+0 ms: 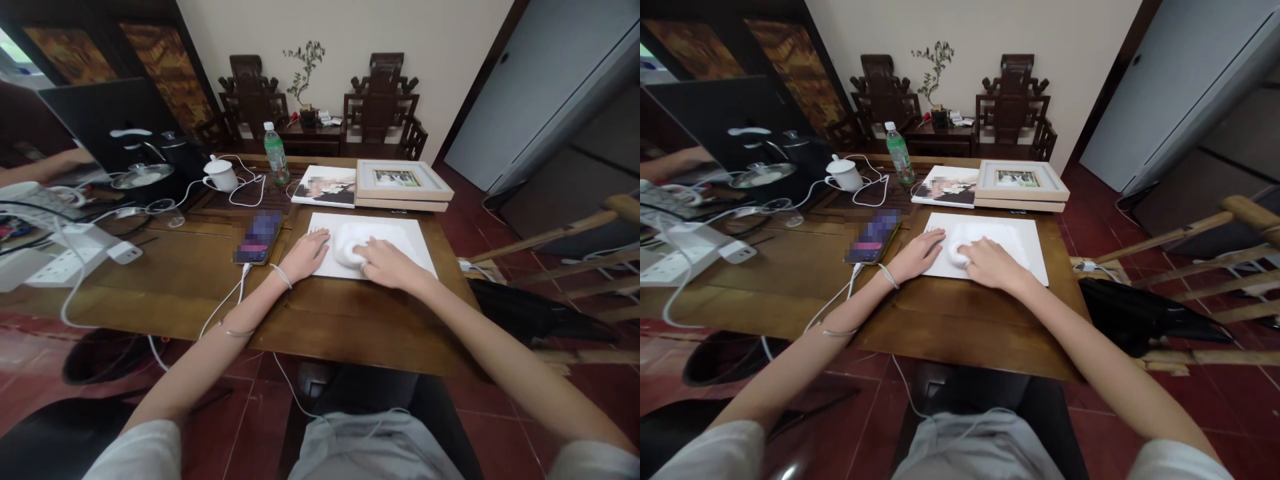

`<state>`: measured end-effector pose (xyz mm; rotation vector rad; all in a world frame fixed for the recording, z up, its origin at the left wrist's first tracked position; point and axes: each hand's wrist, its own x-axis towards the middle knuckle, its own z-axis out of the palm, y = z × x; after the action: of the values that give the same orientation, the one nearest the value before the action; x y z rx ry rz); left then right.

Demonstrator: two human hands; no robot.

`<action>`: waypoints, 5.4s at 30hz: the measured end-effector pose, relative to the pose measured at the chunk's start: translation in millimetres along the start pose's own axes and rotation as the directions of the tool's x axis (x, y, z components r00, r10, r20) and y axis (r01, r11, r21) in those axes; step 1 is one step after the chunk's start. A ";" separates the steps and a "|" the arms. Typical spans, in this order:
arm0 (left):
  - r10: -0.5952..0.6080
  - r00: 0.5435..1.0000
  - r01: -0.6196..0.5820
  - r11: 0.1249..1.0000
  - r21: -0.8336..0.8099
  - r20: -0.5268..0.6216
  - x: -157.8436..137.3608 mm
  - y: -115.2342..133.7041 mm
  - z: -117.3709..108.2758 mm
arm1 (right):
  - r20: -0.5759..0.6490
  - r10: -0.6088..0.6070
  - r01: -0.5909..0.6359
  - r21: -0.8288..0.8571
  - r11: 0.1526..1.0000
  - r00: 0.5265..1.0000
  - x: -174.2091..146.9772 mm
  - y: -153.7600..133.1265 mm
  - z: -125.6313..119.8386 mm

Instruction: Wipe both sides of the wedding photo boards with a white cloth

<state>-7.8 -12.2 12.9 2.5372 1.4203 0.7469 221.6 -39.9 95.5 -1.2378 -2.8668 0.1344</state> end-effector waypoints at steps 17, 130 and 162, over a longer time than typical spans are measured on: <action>-0.230 0.926 0.128 0.936 -0.327 -0.298 2.3 12.7 -11.6 | -0.004 -0.300 0.292 0.243 0.925 0.954 27.1 -24.6 9.4; -0.009 0.998 0.007 1.000 0.030 0.061 -2.4 -1.4 2.0 | -0.078 0.258 -0.214 0.360 0.908 0.963 -37.0 89.0 -3.5; 0.000 0.998 -0.001 1.000 0.016 0.058 -3.7 -3.2 0.4 | -0.045 0.138 -0.136 0.032 0.990 0.989 49.0 21.3 9.1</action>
<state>-11.7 -13.5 10.2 2.5487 1.4130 0.6586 203.0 9.6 83.7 -1.4122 -2.7297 0.1464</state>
